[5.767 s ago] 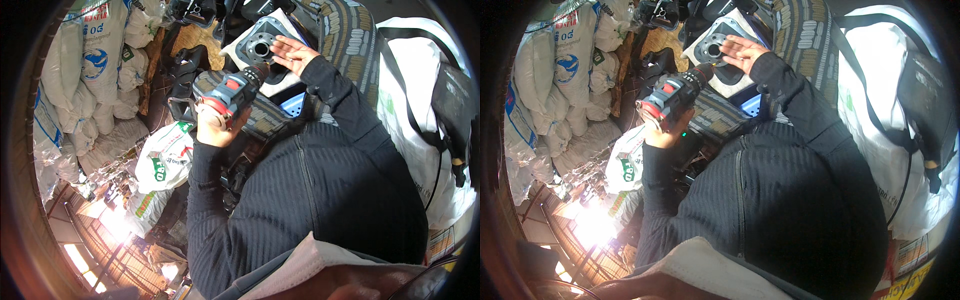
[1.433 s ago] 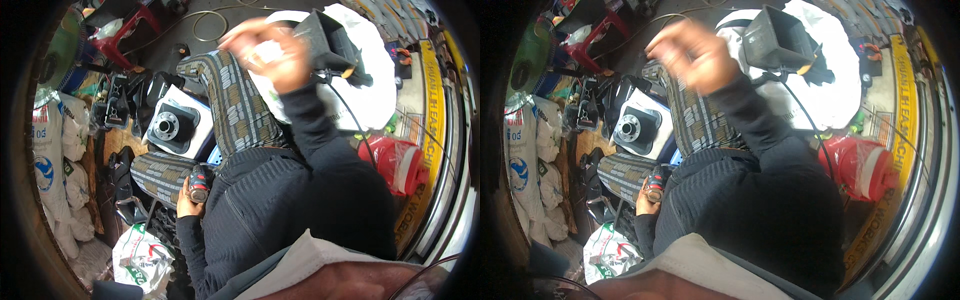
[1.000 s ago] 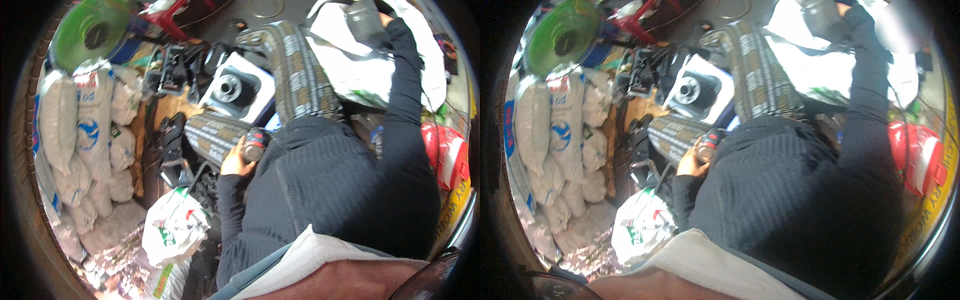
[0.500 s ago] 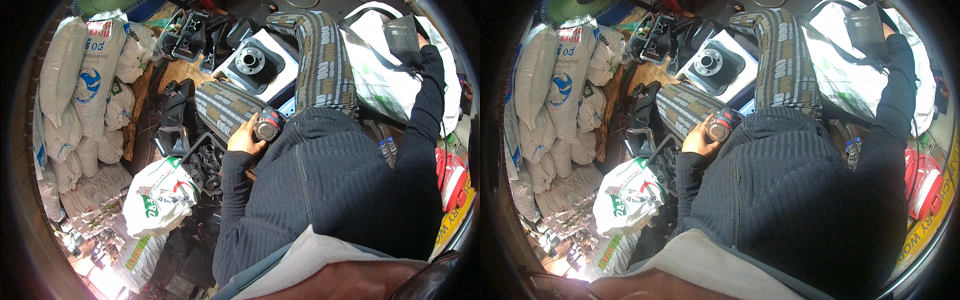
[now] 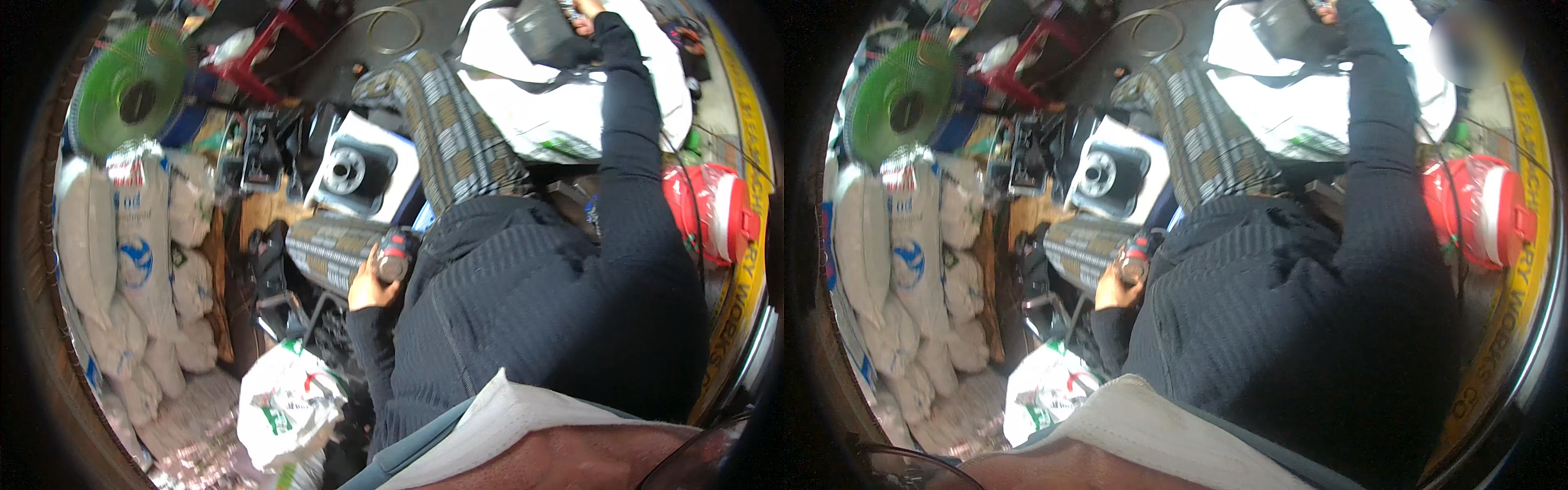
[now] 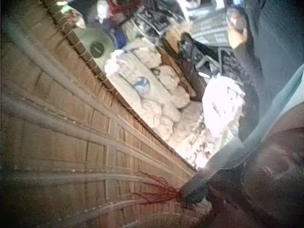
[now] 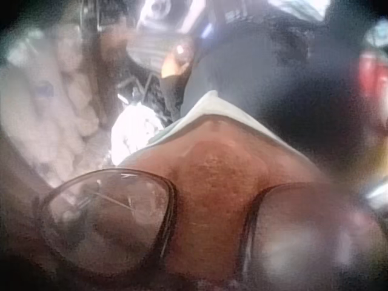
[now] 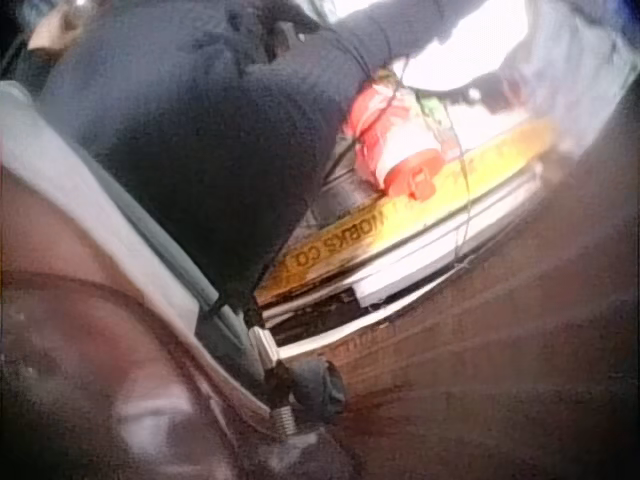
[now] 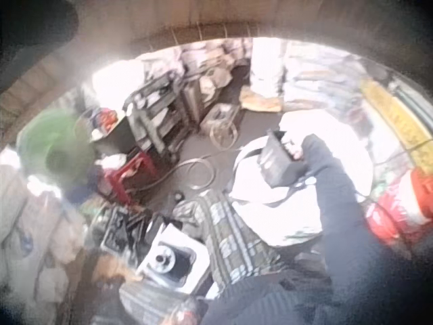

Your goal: The person uses a cordless drill to fasten screws into a black plastic part. They repeatedly pick up the part, align it, and drive screws into it, then place it down and pick up another similar part to repeat the process.

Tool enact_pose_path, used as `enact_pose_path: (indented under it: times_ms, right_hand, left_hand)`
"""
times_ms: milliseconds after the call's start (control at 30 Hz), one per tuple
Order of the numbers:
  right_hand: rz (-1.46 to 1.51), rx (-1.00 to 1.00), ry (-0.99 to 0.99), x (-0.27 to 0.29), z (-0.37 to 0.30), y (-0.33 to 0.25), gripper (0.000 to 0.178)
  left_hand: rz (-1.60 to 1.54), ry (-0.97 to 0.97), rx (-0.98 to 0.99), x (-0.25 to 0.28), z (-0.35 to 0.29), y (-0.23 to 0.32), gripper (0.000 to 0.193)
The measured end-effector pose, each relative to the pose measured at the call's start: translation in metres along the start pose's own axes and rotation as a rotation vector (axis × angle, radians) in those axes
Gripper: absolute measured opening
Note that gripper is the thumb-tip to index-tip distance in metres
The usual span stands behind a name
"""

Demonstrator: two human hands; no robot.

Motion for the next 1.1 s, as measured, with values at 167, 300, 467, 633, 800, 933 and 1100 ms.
enact_pose_path:
  times_ms: [167,300,467,633,800,933,1100]
  right_hand:
    - [0.549,-0.107,0.058,-0.011,-0.026,-0.011,0.029]
    - [0.613,-0.052,0.187,-0.026,-0.039,-0.025,0.03]
    - [1.194,0.079,0.094,-0.018,-0.061,-0.039,0.025]
    - [1.499,0.185,0.177,-0.018,-0.075,-0.045,0.027]
    - [1.666,0.39,-0.036,-0.042,-0.078,-0.082,0.019]
    - [1.475,0.444,-0.311,-0.117,-0.087,-0.143,0.023]
    - [1.496,-0.042,-0.734,-0.322,-0.088,-0.161,0.027]
  left_hand:
    - [-0.001,-0.049,0.009,0.0,0.002,0.013,0.087]
    - [0.051,-0.063,-0.003,0.001,0.001,0.002,0.087]
    - [0.044,-0.081,-0.044,-0.001,0.004,-0.003,0.088]
    - [0.024,-0.046,-0.082,-0.013,0.008,-0.01,0.088]
    - [0.107,-0.059,0.144,-0.02,0.01,-0.002,0.081]
    - [0.039,0.145,0.038,-0.013,0.011,0.021,0.068]
    - [-0.186,0.123,0.365,0.066,-0.025,0.016,0.036]
Point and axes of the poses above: each hand's wrist, its own z-axis towards the middle knuckle, its own x-axis out of the back of the hand, y = z × x, the point moved 4 cm from there along z, towards the middle knuckle, and after that the axes turned 4 degrees about x, right-handed, at the moved point
